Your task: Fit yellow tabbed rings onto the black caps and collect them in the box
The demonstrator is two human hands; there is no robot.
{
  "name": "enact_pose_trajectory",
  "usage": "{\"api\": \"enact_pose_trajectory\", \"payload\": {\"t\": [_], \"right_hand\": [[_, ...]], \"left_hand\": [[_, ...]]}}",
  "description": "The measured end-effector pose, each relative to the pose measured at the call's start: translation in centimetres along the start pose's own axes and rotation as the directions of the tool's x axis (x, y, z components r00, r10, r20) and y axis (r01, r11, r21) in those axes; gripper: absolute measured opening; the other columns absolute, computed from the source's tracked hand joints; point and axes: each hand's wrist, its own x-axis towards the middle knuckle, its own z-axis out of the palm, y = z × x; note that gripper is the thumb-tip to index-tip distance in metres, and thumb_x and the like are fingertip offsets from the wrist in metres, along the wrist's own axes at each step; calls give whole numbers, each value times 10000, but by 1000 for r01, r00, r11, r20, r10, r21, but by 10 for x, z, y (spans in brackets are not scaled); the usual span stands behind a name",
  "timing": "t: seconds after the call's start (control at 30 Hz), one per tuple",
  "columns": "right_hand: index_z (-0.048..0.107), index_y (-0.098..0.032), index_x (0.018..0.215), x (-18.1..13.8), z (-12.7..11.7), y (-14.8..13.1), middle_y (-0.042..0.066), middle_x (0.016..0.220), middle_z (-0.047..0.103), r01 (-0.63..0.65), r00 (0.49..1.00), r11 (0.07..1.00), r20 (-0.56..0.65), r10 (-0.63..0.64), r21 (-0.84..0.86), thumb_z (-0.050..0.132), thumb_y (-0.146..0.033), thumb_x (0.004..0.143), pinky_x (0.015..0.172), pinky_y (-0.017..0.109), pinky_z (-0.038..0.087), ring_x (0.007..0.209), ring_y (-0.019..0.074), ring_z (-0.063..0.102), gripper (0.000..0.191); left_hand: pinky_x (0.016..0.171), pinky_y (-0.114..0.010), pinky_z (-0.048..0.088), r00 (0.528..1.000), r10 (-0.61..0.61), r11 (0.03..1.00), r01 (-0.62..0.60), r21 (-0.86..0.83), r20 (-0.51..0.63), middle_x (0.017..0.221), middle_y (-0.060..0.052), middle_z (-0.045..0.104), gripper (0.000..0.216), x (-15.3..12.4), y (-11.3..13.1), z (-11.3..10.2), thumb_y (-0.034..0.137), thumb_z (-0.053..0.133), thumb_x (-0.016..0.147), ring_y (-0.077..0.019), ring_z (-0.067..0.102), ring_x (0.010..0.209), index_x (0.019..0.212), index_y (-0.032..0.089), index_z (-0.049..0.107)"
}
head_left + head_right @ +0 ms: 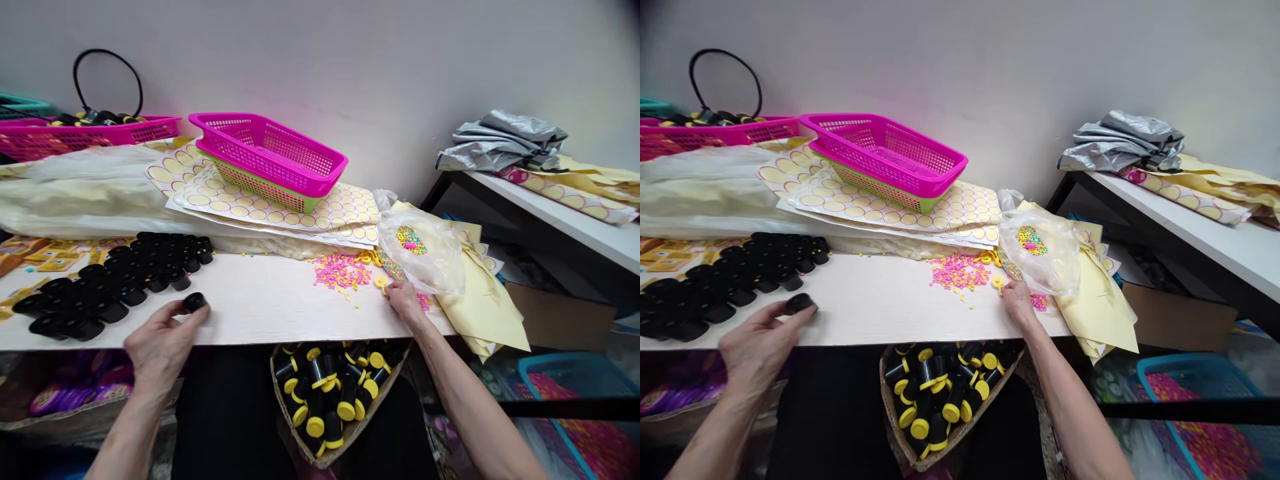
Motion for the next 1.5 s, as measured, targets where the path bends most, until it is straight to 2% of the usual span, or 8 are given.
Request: {"api": "enact_pose_trajectory", "payload": {"t": [0.13,0.4,0.53,0.7,0.93,1.17,1.37,1.5], "right_hand": [[629,-151,621,-5,-11,4,45,517,576,-39,999,999,23,39,-29,446,-191,688,489,253,379,507,160,538,200],[609,-136,922,-6,-4,-17,165,1062,540,43,996,958,93,-18,-282,483,-382,787,714,341,411,901,255,556,308],[601,-131,952,-6,3,-18,159,1062,540,5,997,946,71,19,-325,451,-354,808,696,335,408,901,248,550,305],[617,-143,928,-13,-1,-24,159,1044,550,15,997,950,-68,-38,-311,477,-275,778,731,337,397,938,259,524,244],[616,-212,739,-45,9,-44,11,767,575,336,922,914,121,-369,225,496,-250,778,702,263,406,771,158,544,132],[602,-206,722,-62,17,-58,26,786,554,331,937,938,84,-340,99,428,-180,801,699,251,383,766,151,533,193],[582,-201,709,-44,10,-62,23,784,582,322,925,946,203,-322,31,441,-157,780,665,249,362,744,151,532,164],[555,-196,718,-42,2,-66,25,759,583,298,943,949,124,-310,105,423,-178,793,639,251,358,715,152,524,153]], "left_hand": [[475,-204,349,959,194,971,-158,-182,205,490,71,442,435,-46,34,22,456,648,613,-79,408,446,937,167,662],[555,-206,430,796,445,889,-339,-309,409,714,22,615,245,-76,56,57,326,599,700,-102,530,579,907,203,643],[664,-256,464,800,441,895,-358,-268,406,941,-23,637,430,-79,61,60,385,663,653,-149,584,738,1036,199,604],[753,-253,447,778,460,885,-364,-291,428,933,-1,644,260,-80,69,59,345,609,719,-154,589,850,952,230,624],[729,-236,442,804,420,905,-337,-260,420,924,18,645,288,-79,69,60,383,648,676,-149,591,822,921,232,637],[718,-237,438,784,451,890,-359,-280,427,916,5,640,264,-80,69,58,367,624,704,-151,585,831,927,226,627],[701,-223,436,774,474,881,-407,-242,420,917,21,640,245,-78,67,60,360,618,715,-143,591,809,931,243,624],[699,-221,435,777,481,877,-427,-221,406,929,23,644,247,-77,67,62,386,603,728,-143,595,816,927,241,623]]}}
